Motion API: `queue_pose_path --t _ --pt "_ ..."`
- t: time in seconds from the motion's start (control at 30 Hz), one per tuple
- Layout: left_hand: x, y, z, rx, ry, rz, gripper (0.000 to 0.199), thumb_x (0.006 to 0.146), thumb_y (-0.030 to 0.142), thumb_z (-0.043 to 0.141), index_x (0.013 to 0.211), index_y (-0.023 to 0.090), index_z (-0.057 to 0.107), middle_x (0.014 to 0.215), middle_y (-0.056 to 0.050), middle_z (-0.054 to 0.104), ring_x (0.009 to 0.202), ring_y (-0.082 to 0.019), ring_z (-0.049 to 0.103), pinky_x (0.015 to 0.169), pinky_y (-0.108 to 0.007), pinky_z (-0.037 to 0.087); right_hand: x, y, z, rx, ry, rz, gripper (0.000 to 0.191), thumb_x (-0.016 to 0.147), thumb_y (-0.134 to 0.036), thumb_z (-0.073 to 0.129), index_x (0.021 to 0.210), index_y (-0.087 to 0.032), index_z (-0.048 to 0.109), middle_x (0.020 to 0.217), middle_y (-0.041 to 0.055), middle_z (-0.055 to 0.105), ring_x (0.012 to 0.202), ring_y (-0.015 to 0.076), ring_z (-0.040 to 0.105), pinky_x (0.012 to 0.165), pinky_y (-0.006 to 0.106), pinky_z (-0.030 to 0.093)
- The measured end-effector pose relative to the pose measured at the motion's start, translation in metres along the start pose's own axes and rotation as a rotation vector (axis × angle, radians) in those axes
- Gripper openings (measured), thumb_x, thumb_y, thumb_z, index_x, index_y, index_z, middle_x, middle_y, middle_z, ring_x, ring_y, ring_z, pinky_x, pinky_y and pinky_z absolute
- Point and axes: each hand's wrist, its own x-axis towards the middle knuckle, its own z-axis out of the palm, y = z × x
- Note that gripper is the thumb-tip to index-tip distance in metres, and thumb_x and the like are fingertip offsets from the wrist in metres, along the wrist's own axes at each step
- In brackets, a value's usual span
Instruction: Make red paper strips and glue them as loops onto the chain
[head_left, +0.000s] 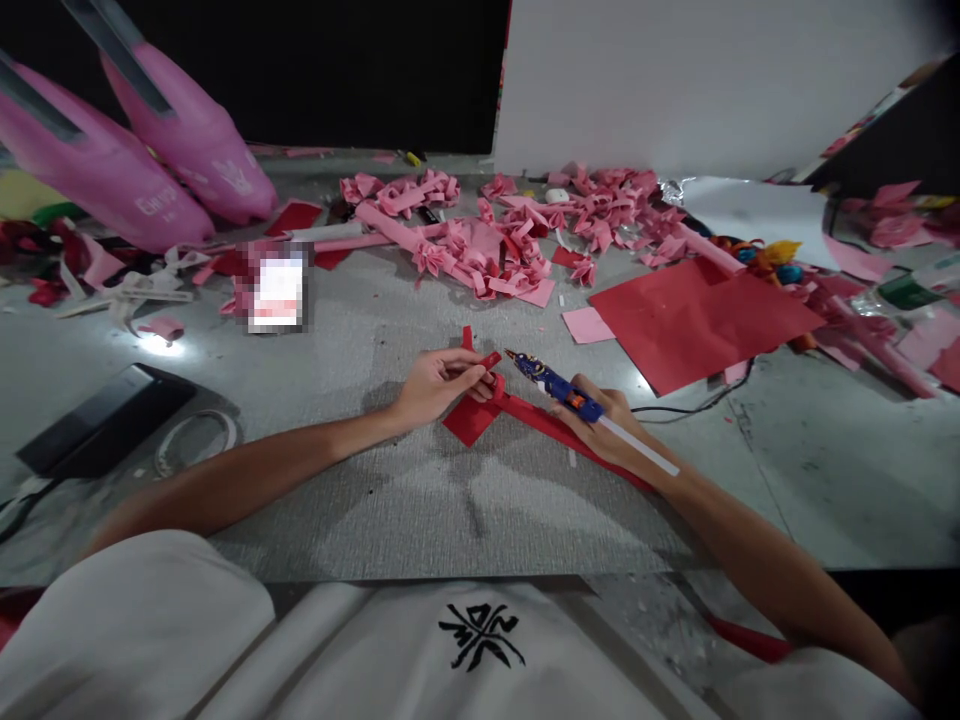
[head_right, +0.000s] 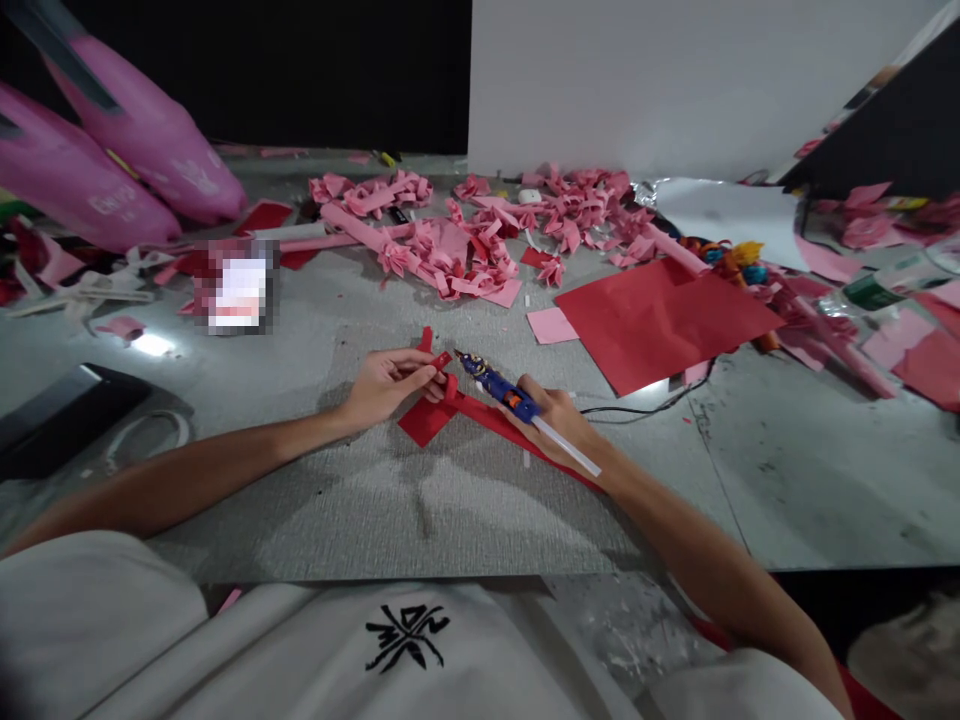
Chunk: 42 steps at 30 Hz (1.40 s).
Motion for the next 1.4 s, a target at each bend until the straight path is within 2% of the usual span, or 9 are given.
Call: queue_pose_path --t 0.1,0.27,0.43,0.57,0.7,0.83,1.0,1.13,1.4 --pt "0.0005 -0.0012 -0.0011 -0.006 0.012 0.006 0.044 0.084 0.047 0.083 0.104 0.009 0.072 0.09 -0.011 0.08 0.071 -0.018 0.078 0.069 -0.031 0.067 -0.0003 0.0002 -0.0011 0.013 -0.003 -0.04 0.023 0.107 -0.043 0.051 0.095 -0.024 0.05 0.07 -0.0039 0.053 0.05 0.0112 0.054 0.051 0.025 0.037" --pt "0.0008 -0.0034 -0.0019 -0.013 0.002 0.003 0.044 0.084 0.046 0.083 0.105 0.009 0.072 0.09 -0.01 0.08 0.07 -0.018 0.078 0.069 -0.03 0.067 0.0005 0.0027 0.0001 -0.027 -0.079 -0.139 0.02 0.107 -0.041 0.05 0.101 -0.024 0.057 0.074 -0.0005 0.058 0.054 0.0134 0.056 0.053 0.027 0.042" --pt "0.0006 -0.0014 -0.0006 -0.021 -0.001 0.003 0.04 0.084 0.043 0.083 0.104 0.01 0.072 0.088 -0.009 0.08 0.07 -0.018 0.078 0.069 -0.03 0.067 0.001 0.0035 0.0012 -0.026 -0.052 -0.134 0.024 0.108 -0.042 0.049 0.097 -0.022 0.057 0.074 0.0 0.058 0.053 0.0125 0.054 0.052 0.027 0.041" --pt "0.0003 -0.0008 -0.0005 -0.015 -0.014 0.005 0.04 0.084 0.043 0.083 0.106 0.011 0.072 0.089 -0.009 0.08 0.07 -0.018 0.078 0.069 -0.03 0.067 -0.0002 0.0039 0.0017 -0.003 -0.09 -0.144 0.024 0.106 -0.044 0.053 0.097 -0.023 0.058 0.073 -0.0005 0.057 0.055 0.0136 0.056 0.052 0.027 0.041" --pt "-0.0007 -0.003 -0.0013 0.002 -0.006 0.001 0.04 0.087 0.046 0.081 0.106 0.012 0.071 0.091 -0.009 0.08 0.071 -0.018 0.078 0.07 -0.031 0.067 0.0 0.0021 0.0022 0.019 -0.045 -0.094 0.023 0.107 -0.043 0.051 0.098 -0.023 0.057 0.07 -0.0023 0.054 0.051 0.0125 0.053 0.05 0.027 0.038" --pt "-0.0016 -0.0047 -0.0016 0.014 -0.012 0.002 0.041 0.088 0.046 0.08 0.108 0.012 0.071 0.092 -0.01 0.08 0.073 -0.018 0.078 0.071 -0.031 0.067 0.0012 -0.0007 0.0015 0.028 -0.095 -0.118 0.024 0.107 -0.045 0.051 0.097 -0.023 0.055 0.069 -0.0022 0.054 0.052 0.0136 0.056 0.05 0.028 0.04" --pt "-0.0014 -0.0057 -0.0015 0.002 -0.002 0.011 0.04 0.087 0.046 0.08 0.106 0.012 0.071 0.09 -0.01 0.08 0.072 -0.018 0.078 0.07 -0.031 0.067 0.0022 -0.0019 0.002 0.009 -0.029 -0.1 0.022 0.108 -0.041 0.048 0.097 -0.023 0.054 0.073 -0.001 0.058 0.052 0.0131 0.056 0.051 0.027 0.041" --pt "-0.0024 -0.0059 -0.0011 -0.017 -0.022 0.009 0.039 0.087 0.045 0.081 0.107 0.011 0.071 0.091 -0.009 0.08 0.071 -0.017 0.078 0.07 -0.03 0.067 0.0013 -0.0013 0.002 0.01 -0.082 -0.134 0.023 0.107 -0.041 0.051 0.094 -0.022 0.055 0.069 -0.0014 0.056 0.053 0.0125 0.056 0.051 0.026 0.041" --pt "-0.0036 -0.0035 -0.0007 0.006 -0.018 0.027 0.04 0.087 0.045 0.081 0.105 0.011 0.07 0.09 -0.01 0.08 0.073 -0.018 0.078 0.071 -0.032 0.068 0.0011 -0.0023 0.0006 -0.03 -0.052 -0.126 0.026 0.107 -0.043 0.048 0.095 -0.022 0.058 0.069 -0.0012 0.055 0.052 0.0128 0.054 0.049 0.026 0.039"
